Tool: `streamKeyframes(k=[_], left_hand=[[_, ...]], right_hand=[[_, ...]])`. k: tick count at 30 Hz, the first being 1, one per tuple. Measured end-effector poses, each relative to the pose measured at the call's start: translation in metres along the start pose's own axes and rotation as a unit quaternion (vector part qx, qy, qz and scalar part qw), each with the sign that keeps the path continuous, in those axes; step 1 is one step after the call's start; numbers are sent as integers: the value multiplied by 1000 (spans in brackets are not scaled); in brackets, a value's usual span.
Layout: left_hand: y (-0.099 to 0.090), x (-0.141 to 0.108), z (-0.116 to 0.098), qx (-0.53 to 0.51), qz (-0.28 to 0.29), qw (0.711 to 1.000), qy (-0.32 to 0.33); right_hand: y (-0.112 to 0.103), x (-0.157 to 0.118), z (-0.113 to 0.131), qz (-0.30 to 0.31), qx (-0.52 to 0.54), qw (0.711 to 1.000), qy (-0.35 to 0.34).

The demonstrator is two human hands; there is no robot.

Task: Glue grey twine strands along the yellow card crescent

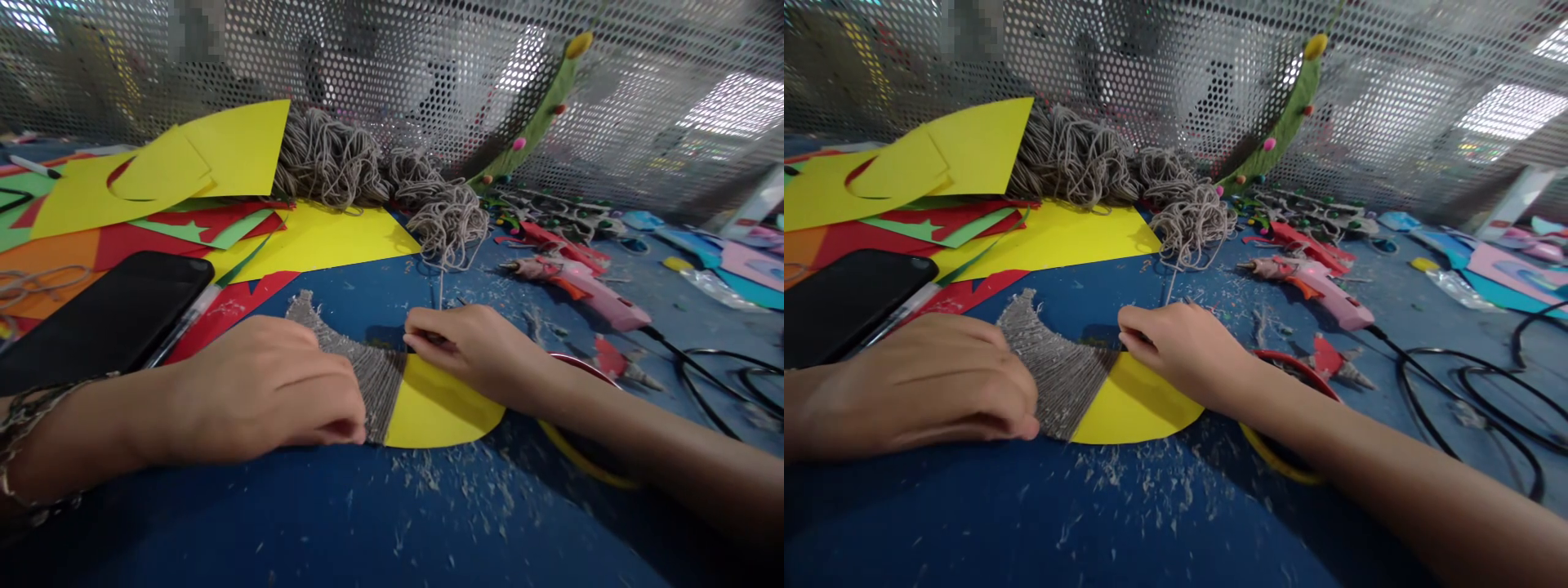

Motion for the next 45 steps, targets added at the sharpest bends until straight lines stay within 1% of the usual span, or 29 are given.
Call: streamKeyframes(k=[3,5,8,11,14,16,19,22,24,29,35,45], left_hand=[[-2,0,4,-39,-11,998,-43],[-3,0,6,-72,-5,995,-72],[-6,1,8,-111,-4,990,-92],[-8,2,9,-110,-11,989,-97],[-7,3,9,-69,-23,994,-77],[-5,4,9,-28,-14,998,-60],[1,5,7,7,31,999,-38],[6,5,6,25,83,996,-3],[7,4,5,38,103,994,13],[3,4,3,55,96,993,50],[1,5,0,50,136,988,59],[1,5,-2,51,112,990,70]], right_hand=[[0,0,0,-3,-2,1000,-5],[0,0,-1,-4,-3,1000,-8],[0,0,0,-1,0,1000,-11],[0,0,0,1,4,1000,-11],[1,-1,1,3,4,1000,-10],[0,0,1,4,1,1000,-8],[0,1,1,5,-11,1000,-1],[-1,1,1,3,-18,1000,3],[-1,1,1,5,-18,1000,4],[0,1,1,7,-19,1000,6],[0,1,1,4,-22,1000,7],[0,1,1,0,-21,1000,-1]])
Point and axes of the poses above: each hand's wrist, its own x-axis towards the middle knuckle, its own y-axis out of the palm, z = x × y, the point moved 3 cm from there along x, towards the middle knuckle, and after that the axes turned 7 degrees about x, right-handed, at the moved point
